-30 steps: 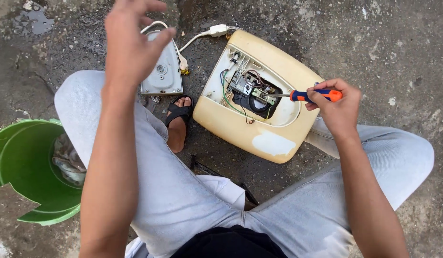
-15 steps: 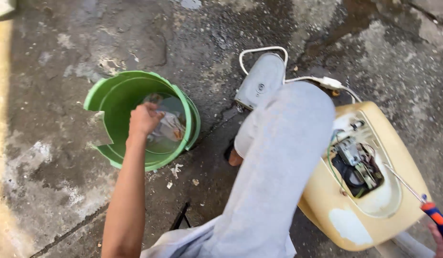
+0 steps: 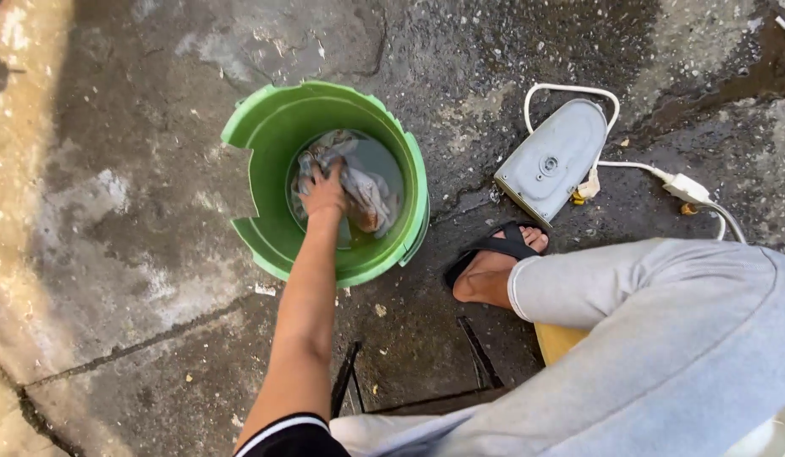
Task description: The person is repairing a disassembled electric iron by working on its internal wiring. They use a screwdriver to tighten screws on the internal components and manipulate the wires with their hands. The iron's metal soleplate is detached and placed on the ground nearby.
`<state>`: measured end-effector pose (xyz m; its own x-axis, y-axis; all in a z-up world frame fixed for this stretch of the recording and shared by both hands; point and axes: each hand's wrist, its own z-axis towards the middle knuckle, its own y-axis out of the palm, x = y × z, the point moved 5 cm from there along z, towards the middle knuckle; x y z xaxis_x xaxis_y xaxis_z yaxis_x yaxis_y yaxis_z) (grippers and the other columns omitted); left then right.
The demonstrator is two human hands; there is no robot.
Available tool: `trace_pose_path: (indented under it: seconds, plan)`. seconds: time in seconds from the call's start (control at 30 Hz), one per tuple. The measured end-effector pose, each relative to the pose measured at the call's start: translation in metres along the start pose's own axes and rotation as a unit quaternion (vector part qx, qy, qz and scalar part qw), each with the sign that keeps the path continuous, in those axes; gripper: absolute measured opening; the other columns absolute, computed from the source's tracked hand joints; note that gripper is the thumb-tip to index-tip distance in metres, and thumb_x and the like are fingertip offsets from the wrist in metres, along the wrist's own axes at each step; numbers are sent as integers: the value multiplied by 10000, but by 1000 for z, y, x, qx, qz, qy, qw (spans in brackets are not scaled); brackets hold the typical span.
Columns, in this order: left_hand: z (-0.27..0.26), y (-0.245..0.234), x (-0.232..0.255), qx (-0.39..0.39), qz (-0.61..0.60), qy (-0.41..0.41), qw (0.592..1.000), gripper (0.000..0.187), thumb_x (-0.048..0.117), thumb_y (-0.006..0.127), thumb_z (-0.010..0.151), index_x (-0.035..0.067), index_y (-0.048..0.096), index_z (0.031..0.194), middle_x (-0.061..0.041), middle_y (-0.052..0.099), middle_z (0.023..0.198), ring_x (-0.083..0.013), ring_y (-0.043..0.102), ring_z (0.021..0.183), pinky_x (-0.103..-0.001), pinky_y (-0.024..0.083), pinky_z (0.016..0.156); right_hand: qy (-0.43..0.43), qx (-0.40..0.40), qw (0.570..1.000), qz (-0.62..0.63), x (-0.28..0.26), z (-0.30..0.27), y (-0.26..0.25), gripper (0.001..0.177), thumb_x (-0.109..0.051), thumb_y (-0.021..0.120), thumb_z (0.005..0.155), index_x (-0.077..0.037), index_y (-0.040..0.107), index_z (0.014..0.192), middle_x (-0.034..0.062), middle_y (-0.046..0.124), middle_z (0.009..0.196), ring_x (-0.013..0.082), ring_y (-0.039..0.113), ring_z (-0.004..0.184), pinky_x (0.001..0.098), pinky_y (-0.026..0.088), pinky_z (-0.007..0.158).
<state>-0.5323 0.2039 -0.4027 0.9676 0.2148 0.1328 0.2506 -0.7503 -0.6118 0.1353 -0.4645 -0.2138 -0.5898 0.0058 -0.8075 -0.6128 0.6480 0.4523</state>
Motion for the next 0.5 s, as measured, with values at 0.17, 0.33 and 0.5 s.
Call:
trace_pose_path:
  seconds: [0.17, 0.33, 0.5]
  plan:
    - [22, 36, 24, -38, 25, 19, 999, 608, 262, 789, 853, 290, 510, 1392, -247, 425, 1444, -485, 477, 1329, -594, 431, 1070, -21, 36, 975, 218, 36, -86, 26, 697, -27, 768, 1007, -44, 455, 1630, 194, 696, 1338, 543, 458, 1322, 791, 306, 892]
    - [57, 33, 21, 20, 160, 26, 987, 234, 128, 685, 908, 64, 819, 1088, -261, 775, 1086, -445, 726, 1071, -558, 574, 890, -20, 128, 987, 93, 2, -112, 169, 744, -163, 648, 977, -93, 378, 1666, 122, 734, 1359, 480, 502, 1325, 712, 355, 918]
    - [-86, -115, 128, 107, 166, 93, 976, 462, 413, 684, 960, 120, 717, 1315, -269, 733, 1209, -524, 699, 1087, -646, 542, 913, 44, 359, 911, -199, -9, -111, 164, 725, 133, 230, 919, 43, 241, 1638, 361, 376, 1400, 644, 357, 1380, 822, 264, 1094]
